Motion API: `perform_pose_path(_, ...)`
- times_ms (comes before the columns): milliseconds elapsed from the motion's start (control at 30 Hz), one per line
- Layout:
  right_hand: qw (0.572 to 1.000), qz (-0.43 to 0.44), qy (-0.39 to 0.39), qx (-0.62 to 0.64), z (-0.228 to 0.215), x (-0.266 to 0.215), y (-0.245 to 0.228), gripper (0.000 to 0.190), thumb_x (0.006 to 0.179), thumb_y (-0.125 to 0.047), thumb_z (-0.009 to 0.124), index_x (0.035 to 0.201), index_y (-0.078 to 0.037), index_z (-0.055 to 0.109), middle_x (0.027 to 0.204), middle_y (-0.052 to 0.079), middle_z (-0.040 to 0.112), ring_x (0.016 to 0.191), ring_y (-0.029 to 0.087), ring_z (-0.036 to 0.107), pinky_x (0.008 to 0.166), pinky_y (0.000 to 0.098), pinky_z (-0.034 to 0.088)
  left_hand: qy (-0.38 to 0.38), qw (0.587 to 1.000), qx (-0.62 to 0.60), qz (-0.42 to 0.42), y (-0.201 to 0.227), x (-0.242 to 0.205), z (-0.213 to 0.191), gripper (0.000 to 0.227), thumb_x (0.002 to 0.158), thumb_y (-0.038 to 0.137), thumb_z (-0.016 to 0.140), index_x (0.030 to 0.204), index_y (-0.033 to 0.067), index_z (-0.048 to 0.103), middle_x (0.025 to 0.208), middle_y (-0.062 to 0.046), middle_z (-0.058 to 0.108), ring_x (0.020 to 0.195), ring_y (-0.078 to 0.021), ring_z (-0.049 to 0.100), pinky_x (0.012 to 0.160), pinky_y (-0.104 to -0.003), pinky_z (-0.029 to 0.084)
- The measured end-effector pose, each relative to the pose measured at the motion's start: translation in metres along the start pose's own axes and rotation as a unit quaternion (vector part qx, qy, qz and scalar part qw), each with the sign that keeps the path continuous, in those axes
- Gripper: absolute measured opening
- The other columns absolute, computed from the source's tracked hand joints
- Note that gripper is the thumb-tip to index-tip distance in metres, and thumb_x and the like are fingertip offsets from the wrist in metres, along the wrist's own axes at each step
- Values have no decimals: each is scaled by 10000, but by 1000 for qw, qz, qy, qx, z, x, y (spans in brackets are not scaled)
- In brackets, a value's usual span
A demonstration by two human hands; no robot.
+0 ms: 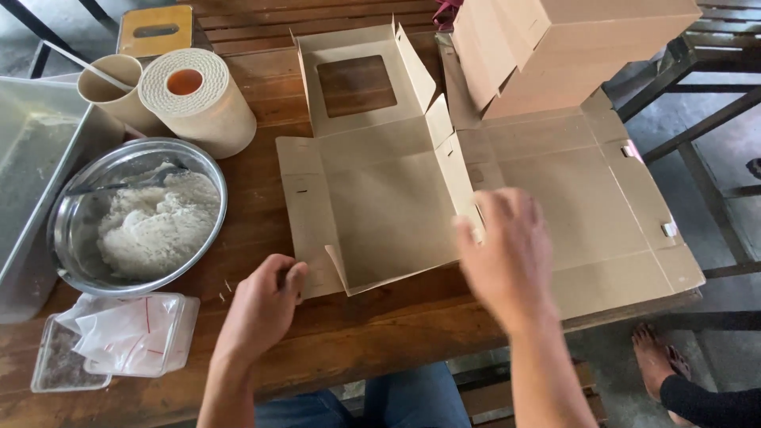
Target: The person assembles a flat cardboard box with a clear window by folding and interlocking its tabs and flaps. They work on a wooden table, folding the sides and securing the corners to form a finished box.
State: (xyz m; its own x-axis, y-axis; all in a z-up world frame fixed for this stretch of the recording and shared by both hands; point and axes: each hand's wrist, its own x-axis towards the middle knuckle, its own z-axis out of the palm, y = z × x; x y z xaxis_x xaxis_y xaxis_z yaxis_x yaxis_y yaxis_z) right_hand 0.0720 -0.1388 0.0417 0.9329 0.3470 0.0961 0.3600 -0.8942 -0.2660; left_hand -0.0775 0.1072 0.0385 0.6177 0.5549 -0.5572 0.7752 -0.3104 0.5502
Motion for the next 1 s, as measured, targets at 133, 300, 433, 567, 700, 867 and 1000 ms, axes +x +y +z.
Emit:
perform_pose_path(133,958,-150,-113,219,-3,-20,-55,244,965,-357,653,925,-118,681,869,41,704,713,184,604,628,324,480,-10,996,-78,48,-7,8,10,285,1033,303,560,856,91,634,708,-35,632,653,-156,542,650,-321,449)
perform_pose_path(300,943,-116,-261,170,20,-20,-94,437,918,-577,648,836,-153,581,809,-10,662,722,222,606,664,388,445,-24,963,-255,84,-19,22,30,150,992,189,644,927,53,642,759,-48,588,674,-130,533,605,-303,493)
perform_pose_path(433,947,-88,-259,169,23,-13,-95,283,949,-438,582,972,-176,685,948,85,719,1012,357,695,854,485,551,-26,929,-356,94,-20,29,42,248,936,128,675,1126,-30,654,840,-104,587,821,-183,578,756,-343,586)
perform_pose_path(567,953,-54,-250,165,24,-13,-91,279,966,-439,558,998,-199,697,983,101,750,1060,371,688,890,523,549,-38,929,-358,85,5,7,33,366,946,158,643,1257,-35,639,974,-150,657,932,-196,583,840,-386,592)
perform_pose_path(700,940,-42,-278,195,17,-9,-95,233,963,-365,558,882,-196,696,774,34,748,892,324,728,825,447,559,-54,932,-345,97,-6,19,36,315,974,170,603,1223,-12,670,903,-137,655,884,-195,608,835,-407,611)
perform_pose_path(867,934,-23,-289,210,12,-4,-99,236,970,-310,555,898,-161,724,735,97,729,787,323,712,755,445,550,-84,914,-381,106,0,12,30,362,989,178,595,1266,-53,632,944,-170,684,920,-207,648,822,-420,634)
perform_pose_path(1000,931,-23,-296,213,10,-1,-99,244,962,-320,567,904,-146,728,722,139,714,780,351,700,753,463,539,-97,903,-401,116,-6,13,40,389,987,153,602,1296,-83,585,1007,-238,696,976,-259,673,890,-488,623)
